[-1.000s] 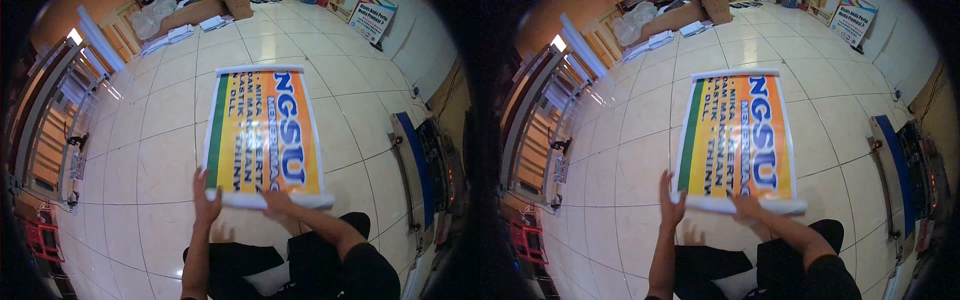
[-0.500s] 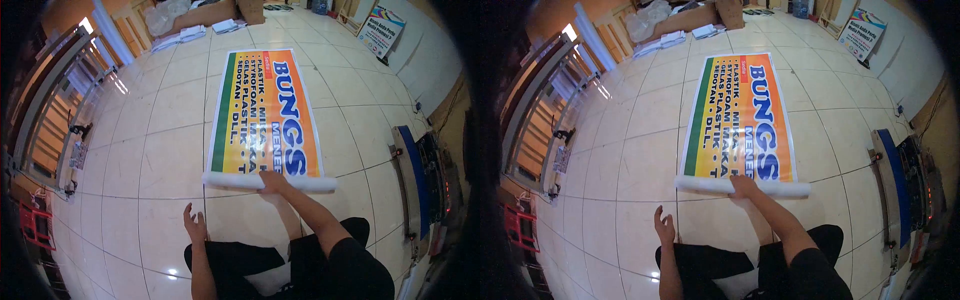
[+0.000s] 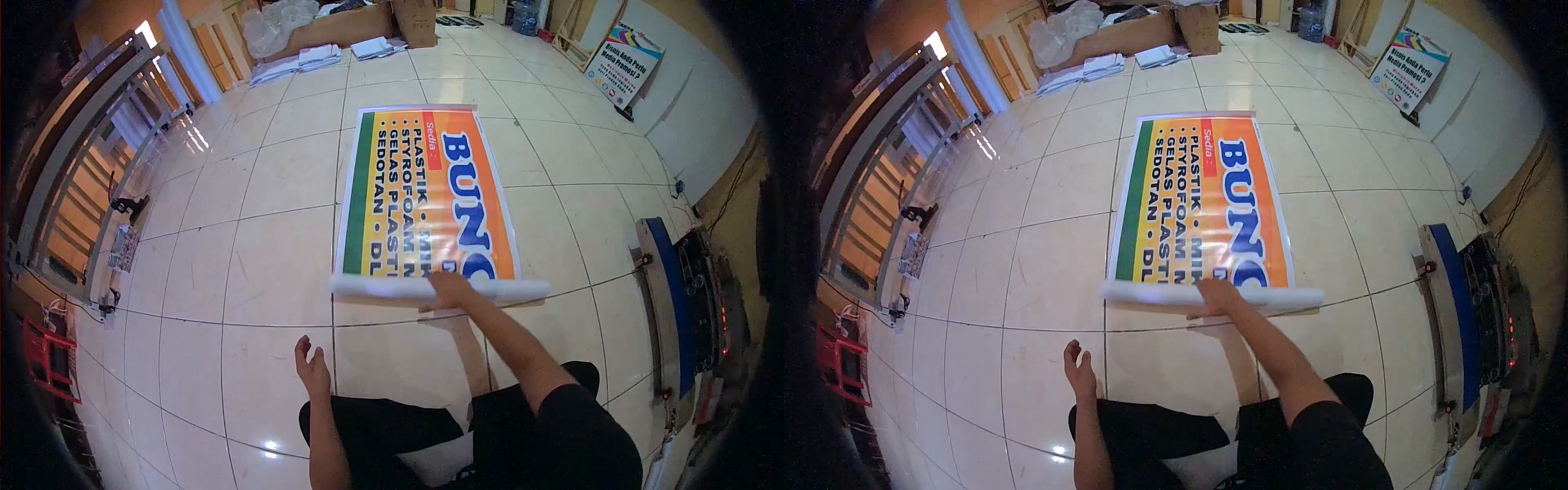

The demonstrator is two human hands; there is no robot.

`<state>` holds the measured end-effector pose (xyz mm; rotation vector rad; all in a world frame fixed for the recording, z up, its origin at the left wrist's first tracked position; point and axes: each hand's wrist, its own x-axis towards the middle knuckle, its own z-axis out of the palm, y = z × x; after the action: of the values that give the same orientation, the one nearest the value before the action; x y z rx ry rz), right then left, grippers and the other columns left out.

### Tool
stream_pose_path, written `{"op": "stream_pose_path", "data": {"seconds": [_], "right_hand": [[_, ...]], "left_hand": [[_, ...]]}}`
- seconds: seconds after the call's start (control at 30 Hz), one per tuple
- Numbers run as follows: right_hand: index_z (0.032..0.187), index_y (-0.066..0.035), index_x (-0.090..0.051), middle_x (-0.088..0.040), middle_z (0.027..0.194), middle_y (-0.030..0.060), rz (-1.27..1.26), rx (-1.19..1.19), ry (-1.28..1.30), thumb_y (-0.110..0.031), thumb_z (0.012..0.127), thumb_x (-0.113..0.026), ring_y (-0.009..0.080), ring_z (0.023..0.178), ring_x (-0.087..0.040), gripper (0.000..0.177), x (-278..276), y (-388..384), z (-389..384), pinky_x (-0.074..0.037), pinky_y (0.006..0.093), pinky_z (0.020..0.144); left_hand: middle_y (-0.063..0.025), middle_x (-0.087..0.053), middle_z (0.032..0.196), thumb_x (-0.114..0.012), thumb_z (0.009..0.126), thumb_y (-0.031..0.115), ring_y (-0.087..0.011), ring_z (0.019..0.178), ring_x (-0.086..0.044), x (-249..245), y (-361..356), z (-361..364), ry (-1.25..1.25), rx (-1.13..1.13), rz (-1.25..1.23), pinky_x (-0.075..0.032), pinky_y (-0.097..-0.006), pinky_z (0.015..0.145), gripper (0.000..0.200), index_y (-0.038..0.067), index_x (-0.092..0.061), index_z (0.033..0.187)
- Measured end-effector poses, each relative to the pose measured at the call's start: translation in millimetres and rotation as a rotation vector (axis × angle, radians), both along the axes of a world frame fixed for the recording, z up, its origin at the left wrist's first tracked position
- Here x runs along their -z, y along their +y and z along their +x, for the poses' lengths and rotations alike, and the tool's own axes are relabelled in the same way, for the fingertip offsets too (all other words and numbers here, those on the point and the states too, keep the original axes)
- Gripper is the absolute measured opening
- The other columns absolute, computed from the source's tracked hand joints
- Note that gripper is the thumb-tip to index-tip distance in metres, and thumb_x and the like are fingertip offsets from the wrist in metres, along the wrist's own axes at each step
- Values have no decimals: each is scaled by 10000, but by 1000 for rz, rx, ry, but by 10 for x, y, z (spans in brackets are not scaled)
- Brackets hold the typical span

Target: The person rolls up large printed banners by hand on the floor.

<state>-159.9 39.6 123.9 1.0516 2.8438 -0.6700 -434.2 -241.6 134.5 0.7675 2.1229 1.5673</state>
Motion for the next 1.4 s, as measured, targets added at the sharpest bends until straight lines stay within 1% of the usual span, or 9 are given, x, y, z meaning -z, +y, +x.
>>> {"op": "stream_pose_path", "data": {"seconds": [0.23,0.5,0.77,0.83,0.97,1.0,1.07,1.17,1.4], "right_hand": [[1164,-12,-574,-580,1119,226,-48,-131,-76,-401,743,-698,359,1042,-582,586,-59,-1959,291,-442,492,923],[1226,-43,-530,-567,1109,163,84,56,4,-477,780,-684,325,1076,-553,641,24,-371,-150,-440,466,905],[1403,-91,-401,-501,1323,195,261,-32,135,-427,876,-585,339,1308,-411,652,261,-894,136,-314,532,1066],[1391,-91,-436,-448,1396,203,270,151,2,-437,898,-558,340,1347,-361,614,316,-905,497,-264,558,1087],[1298,-41,-538,-482,1362,218,358,1362,-27,-346,926,-568,360,1294,-425,482,237,-916,1562,-316,540,1063],[1298,-41,-538,-482,1362,218,366,1355,-29,-346,926,-568,360,1294,-425,482,330,-856,1751,-316,540,1063],[1290,-19,-531,-538,1286,245,87,1406,712,-236,922,-591,360,1190,-522,431,444,-849,1971,-412,442,1000],[1300,5,-514,-570,1247,229,-56,1446,882,-187,928,-586,331,1139,-562,425,566,-615,1837,-455,390,951],[1275,11,-533,-630,1150,233,23,1224,376,-224,912,-555,333,1033,-624,432,585,-157,2109,-472,368,917]], "left_hand": [[-150,-551,1262,-550,869,-19,-262,1188,-517,-132,36,69,-50,-42,6,-396,-381,1035,405,-14,-505,1272],[-172,-527,1278,-569,863,4,-287,1206,-505,-45,8,61,41,-4,-15,-491,-386,914,436,-19,-486,1291],[-221,-412,1391,-735,746,290,-402,1330,-349,-213,757,638,867,768,-233,-273,-529,1105,695,71,-450,1341],[-220,-395,1409,-742,740,360,-395,1355,-325,-109,1106,708,989,829,-300,-248,-542,1117,744,89,-438,1362],[-192,-490,1329,-787,645,515,-369,1304,-410,152,1528,638,1182,990,-426,-297,-548,1081,864,103,-474,1336],[-168,-526,1258,-787,642,520,-351,1235,-464,201,1566,625,1050,1059,-522,-344,-545,1027,825,98,-498,1289],[-115,-574,1091,-787,645,510,-299,1050,-562,294,1491,684,1013,1053,-522,-445,-511,865,718,76,-541,1161],[-115,-575,1096,-781,665,489,-296,1053,-566,334,1335,879,1142,933,-473,-454,-491,862,703,60,-540,1166],[-118,-576,1106,-760,697,482,-297,1067,-554,324,1501,1061,1034,947,-555,-443,-499,876,668,55,-542,1162]]}}
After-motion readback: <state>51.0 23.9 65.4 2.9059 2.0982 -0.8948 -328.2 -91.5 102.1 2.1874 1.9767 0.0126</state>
